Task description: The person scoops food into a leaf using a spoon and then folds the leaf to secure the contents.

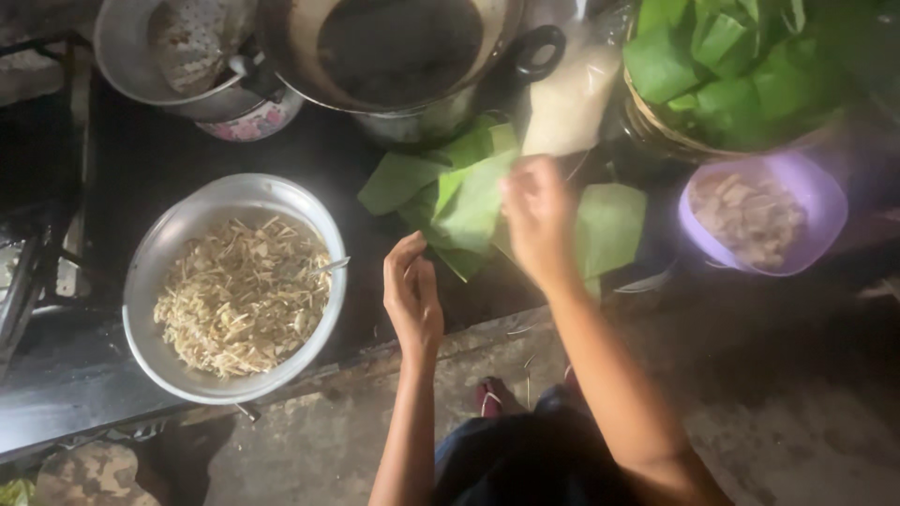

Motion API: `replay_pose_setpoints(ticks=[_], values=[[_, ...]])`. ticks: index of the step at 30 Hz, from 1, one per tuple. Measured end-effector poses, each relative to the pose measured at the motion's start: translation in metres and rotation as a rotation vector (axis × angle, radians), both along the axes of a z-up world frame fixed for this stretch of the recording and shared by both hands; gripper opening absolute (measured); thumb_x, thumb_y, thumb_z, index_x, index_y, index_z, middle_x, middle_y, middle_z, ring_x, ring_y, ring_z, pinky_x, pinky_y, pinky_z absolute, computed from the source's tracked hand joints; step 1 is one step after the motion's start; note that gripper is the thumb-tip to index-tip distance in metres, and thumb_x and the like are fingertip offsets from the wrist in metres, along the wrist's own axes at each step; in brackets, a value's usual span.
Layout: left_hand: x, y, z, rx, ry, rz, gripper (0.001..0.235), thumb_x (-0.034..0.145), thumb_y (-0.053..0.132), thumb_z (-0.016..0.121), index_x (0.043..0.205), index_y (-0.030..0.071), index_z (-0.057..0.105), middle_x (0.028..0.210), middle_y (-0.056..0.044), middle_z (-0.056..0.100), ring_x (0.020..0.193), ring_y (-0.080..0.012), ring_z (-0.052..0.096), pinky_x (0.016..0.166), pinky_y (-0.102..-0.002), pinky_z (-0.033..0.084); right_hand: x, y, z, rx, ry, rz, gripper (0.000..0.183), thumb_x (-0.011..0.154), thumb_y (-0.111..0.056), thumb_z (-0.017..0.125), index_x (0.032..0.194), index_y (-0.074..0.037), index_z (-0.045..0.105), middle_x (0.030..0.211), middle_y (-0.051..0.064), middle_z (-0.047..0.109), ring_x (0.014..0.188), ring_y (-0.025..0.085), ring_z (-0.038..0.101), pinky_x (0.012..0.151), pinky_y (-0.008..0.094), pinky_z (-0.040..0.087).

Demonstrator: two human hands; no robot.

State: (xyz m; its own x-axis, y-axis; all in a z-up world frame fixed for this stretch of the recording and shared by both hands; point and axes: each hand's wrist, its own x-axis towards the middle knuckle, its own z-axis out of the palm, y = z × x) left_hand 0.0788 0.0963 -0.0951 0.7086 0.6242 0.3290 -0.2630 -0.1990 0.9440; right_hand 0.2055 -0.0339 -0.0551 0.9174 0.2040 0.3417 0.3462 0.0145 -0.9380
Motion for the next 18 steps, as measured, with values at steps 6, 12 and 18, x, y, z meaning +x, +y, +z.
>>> replay_pose_setpoints(ticks=[6, 12, 18], values=[[-0.011, -0.002, 0.009, -0.168, -0.077, -0.176, 0.025, 0.107, 0.006, 0.056, 0.130, -0.001, 0.062, 0.128, -0.013, 0.070, 0.124, -0.0234, 0.066, 0.110, -0.033, 0.051, -0.022, -0.028, 0.022, 0.312, 0.323, 0.126, 0.017, 0.103, -0.011, 0.063, 0.120, -0.007, 0.060, 0.104, 0.003, 0.069, 0.093, 0.015, 0.065, 0.079, 0.030, 0.051], [-0.029, -0.008, 0.025, 0.112, 0.286, -0.043, 0.037, 0.081, 0.007, 0.081, 0.116, 0.004, 0.069, 0.101, -0.012, 0.078, 0.093, -0.0160, 0.077, 0.083, -0.030, 0.058, -0.043, -0.003, 0.011, 0.336, 0.305, 0.182, 0.041, 0.099, -0.016, 0.067, 0.135, -0.007, 0.047, 0.126, 0.011, 0.063, 0.112, 0.023, 0.067, 0.095, 0.037, 0.058], [-0.058, 0.006, 0.037, 0.425, 0.213, 0.229, 0.028, 0.081, 0.006, 0.082, 0.109, 0.008, 0.075, 0.099, -0.011, 0.077, 0.086, -0.0253, 0.075, 0.072, -0.033, 0.059, -0.082, 0.016, 0.008, 0.081, 0.043, 0.476, 0.092, 0.091, -0.011, 0.073, 0.156, -0.010, 0.008, 0.143, 0.017, 0.044, 0.117, 0.022, 0.058, 0.094, 0.038, 0.058]])
